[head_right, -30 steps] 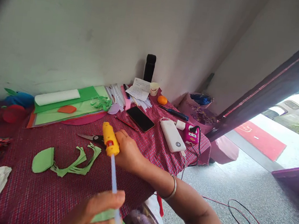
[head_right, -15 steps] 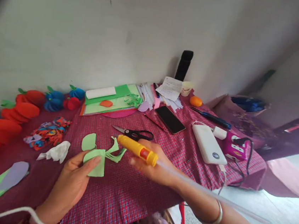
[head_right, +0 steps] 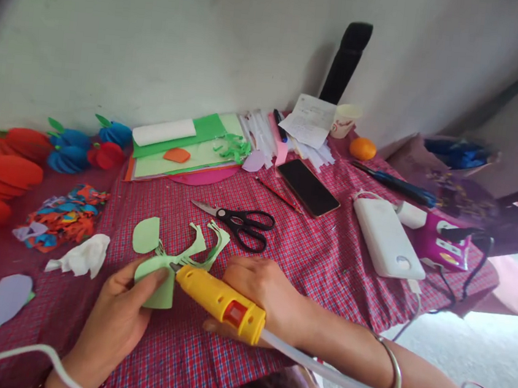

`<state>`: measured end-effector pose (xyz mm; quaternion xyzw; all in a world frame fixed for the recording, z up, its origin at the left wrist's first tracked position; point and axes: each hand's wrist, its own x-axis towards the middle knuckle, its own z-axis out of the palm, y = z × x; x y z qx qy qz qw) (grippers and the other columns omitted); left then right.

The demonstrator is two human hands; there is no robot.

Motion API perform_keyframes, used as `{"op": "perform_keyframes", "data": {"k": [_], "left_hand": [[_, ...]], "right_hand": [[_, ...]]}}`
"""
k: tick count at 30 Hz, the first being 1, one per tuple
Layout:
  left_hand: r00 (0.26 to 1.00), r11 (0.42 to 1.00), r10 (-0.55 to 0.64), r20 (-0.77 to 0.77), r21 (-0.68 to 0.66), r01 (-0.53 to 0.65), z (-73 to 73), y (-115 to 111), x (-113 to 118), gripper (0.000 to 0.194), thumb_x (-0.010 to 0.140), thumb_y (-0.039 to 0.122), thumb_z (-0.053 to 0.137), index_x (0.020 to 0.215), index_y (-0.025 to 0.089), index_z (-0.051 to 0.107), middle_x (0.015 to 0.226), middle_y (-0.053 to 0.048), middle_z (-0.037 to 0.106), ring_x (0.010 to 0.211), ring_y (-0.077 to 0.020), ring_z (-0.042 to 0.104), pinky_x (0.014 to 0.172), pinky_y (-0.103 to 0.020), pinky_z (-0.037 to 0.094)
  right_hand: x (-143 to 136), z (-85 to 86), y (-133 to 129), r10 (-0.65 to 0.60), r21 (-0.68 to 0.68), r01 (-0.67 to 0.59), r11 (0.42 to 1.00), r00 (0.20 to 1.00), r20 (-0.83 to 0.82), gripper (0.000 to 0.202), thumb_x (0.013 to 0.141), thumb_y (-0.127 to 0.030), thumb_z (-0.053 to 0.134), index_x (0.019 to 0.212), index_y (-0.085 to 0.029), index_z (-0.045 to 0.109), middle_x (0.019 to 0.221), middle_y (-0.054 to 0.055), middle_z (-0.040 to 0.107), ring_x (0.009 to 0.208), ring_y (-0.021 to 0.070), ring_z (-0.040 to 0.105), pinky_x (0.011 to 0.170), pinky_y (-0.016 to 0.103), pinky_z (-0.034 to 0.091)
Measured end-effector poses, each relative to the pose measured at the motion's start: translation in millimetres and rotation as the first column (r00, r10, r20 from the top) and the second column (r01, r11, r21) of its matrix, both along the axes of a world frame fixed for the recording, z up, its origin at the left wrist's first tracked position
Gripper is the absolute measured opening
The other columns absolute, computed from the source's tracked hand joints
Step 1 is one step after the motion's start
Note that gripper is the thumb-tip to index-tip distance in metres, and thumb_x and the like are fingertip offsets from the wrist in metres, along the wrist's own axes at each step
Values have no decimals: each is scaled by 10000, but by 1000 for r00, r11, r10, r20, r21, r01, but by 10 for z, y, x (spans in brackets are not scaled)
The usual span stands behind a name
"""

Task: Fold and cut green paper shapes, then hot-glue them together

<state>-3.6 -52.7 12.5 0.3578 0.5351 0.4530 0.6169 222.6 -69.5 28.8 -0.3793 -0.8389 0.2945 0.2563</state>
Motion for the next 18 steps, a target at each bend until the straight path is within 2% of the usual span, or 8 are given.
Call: {"op": "perform_keyframes", "data": {"k": [7,12,18], "left_hand": [[997,999,-37,-72,2,37,-8,-13,0,234,713,279,738,927,185,723,808,-19,713,693,-146,604,641,-238,492],[987,999,30,-158,33,-25,-3,-12,0,265,656,326,763,863,162,733,782,-42,720,664,-168,618,615,-255,501],[993,1000,6,-115,14,-4,-20,-19,-18,229,684,304,750,872,175,725,809,-30,716,689,-161,621,646,-254,501]], "right_hand": [[3,-20,25,2,-9,-3,1000,999,-39,266,763,-341,661,739,-230,420,678,0,489,602,157,439,556,305,332],[12,-23,32,1,-32,-3,999,998,-56,248,784,-355,652,741,-226,445,691,6,498,605,151,442,573,298,346],[24,-21,45,-2,-51,-1,999,998,-66,258,787,-360,644,725,-223,434,683,8,491,603,152,441,563,295,340]]}}
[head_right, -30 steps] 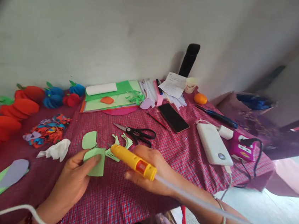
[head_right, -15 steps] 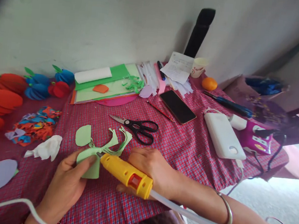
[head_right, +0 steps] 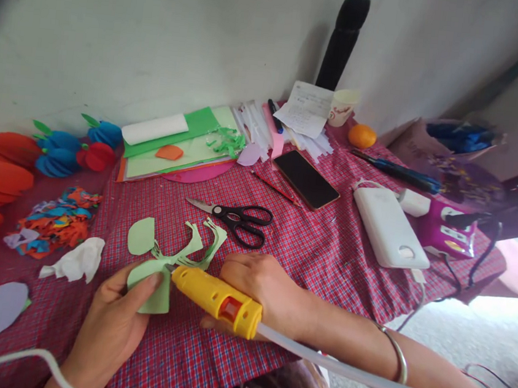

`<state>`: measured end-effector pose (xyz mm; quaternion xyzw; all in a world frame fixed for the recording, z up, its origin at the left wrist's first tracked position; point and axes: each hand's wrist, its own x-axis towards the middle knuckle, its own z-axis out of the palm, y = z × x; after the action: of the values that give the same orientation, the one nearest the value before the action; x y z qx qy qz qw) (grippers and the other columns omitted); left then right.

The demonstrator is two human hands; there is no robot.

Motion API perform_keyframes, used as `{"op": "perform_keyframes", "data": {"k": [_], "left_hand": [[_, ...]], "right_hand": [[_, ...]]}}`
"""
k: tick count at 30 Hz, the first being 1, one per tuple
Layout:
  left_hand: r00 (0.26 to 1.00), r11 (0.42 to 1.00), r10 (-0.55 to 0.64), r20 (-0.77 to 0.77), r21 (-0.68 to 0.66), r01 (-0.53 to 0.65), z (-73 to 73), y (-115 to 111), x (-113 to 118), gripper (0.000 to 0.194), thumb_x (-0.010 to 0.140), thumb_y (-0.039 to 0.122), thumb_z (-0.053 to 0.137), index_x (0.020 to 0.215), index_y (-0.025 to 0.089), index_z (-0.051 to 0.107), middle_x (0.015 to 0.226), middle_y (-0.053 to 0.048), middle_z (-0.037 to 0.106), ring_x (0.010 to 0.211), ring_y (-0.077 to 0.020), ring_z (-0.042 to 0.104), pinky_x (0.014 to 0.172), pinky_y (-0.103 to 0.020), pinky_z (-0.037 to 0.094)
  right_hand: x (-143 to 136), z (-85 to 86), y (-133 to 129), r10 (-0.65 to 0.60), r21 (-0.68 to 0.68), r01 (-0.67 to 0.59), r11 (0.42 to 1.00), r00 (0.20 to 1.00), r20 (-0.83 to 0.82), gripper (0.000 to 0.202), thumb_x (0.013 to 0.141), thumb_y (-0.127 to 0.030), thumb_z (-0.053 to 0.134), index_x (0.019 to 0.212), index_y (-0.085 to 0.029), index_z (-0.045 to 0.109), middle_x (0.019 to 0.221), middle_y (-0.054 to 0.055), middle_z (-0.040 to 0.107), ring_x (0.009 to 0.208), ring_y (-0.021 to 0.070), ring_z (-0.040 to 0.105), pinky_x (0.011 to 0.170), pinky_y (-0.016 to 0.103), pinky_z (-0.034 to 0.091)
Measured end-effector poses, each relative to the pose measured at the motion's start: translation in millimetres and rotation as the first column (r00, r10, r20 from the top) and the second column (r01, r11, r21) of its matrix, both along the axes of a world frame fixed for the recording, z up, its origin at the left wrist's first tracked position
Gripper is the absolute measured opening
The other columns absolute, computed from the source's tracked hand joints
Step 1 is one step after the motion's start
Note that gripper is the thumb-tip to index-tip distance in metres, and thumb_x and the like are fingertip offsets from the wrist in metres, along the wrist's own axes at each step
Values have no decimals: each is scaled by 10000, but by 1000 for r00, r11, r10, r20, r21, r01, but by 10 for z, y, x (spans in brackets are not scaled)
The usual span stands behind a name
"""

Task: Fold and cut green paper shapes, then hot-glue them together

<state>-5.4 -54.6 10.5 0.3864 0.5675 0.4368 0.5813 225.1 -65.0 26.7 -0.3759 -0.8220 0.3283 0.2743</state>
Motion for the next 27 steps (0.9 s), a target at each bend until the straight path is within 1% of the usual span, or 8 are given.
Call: {"op": "perform_keyframes", "data": {"k": [2,6,11,17,23,25,27], "left_hand": [[1000,1000,-4,11,-10,4,-6,-2,-4,231,691,301,747,886,179,724,813,-23,715,686,-153,614,642,-245,493],[1000,1000,-15,15,-15,15,-4,-1,-1,233,694,311,747,889,186,727,753,-8,705,669,-145,599,633,-233,478],[1000,1000,-5,-12,-21,4,-1,-4,5,268,678,324,752,901,177,728,786,-23,710,668,-152,599,623,-238,482],[999,999,-38,38,-34,39,8,-7,17,218,705,313,740,884,190,726,723,3,686,647,-131,571,598,-210,468],[996,998,-48,78,-37,51,-28,-7,7,173,712,261,748,871,199,716,747,26,682,645,-104,565,599,-181,466],[991,997,-26,130,-63,35,13,-9,20,153,706,251,752,849,207,719,725,40,681,658,-108,580,614,-178,475],[980,993,0,200,-113,23,99,-14,47,105,718,244,741,818,220,724,692,56,677,687,-118,603,647,-183,488]], "right_hand": [[2,-7,-4,-1,-1,1,1000,1000,0,247,794,-356,634,729,-221,437,683,9,491,607,154,441,565,296,340],[-2,-38,-16,10,6,-10,1000,1000,9,266,785,-392,640,730,-222,444,686,7,492,604,153,438,568,297,334],[-4,-38,-4,-12,10,12,1000,1000,-1,268,785,-387,644,721,-223,442,677,10,495,599,155,440,564,295,341],[1,-37,-18,8,-2,-8,1000,1000,26,270,791,-401,637,735,-224,442,687,7,492,604,152,433,565,299,336],[-2,-30,1,0,17,-1,1000,1000,19,274,789,-379,642,722,-216,433,681,-6,468,605,145,416,572,294,338],[-3,-22,-4,4,27,-4,1000,999,33,267,803,-380,629,726,-212,437,691,-4,475,612,144,419,577,291,340],[-3,-6,-22,9,31,-10,999,998,58,239,831,-356,600,733,-208,439,710,2,491,628,143,429,588,288,343]]}}
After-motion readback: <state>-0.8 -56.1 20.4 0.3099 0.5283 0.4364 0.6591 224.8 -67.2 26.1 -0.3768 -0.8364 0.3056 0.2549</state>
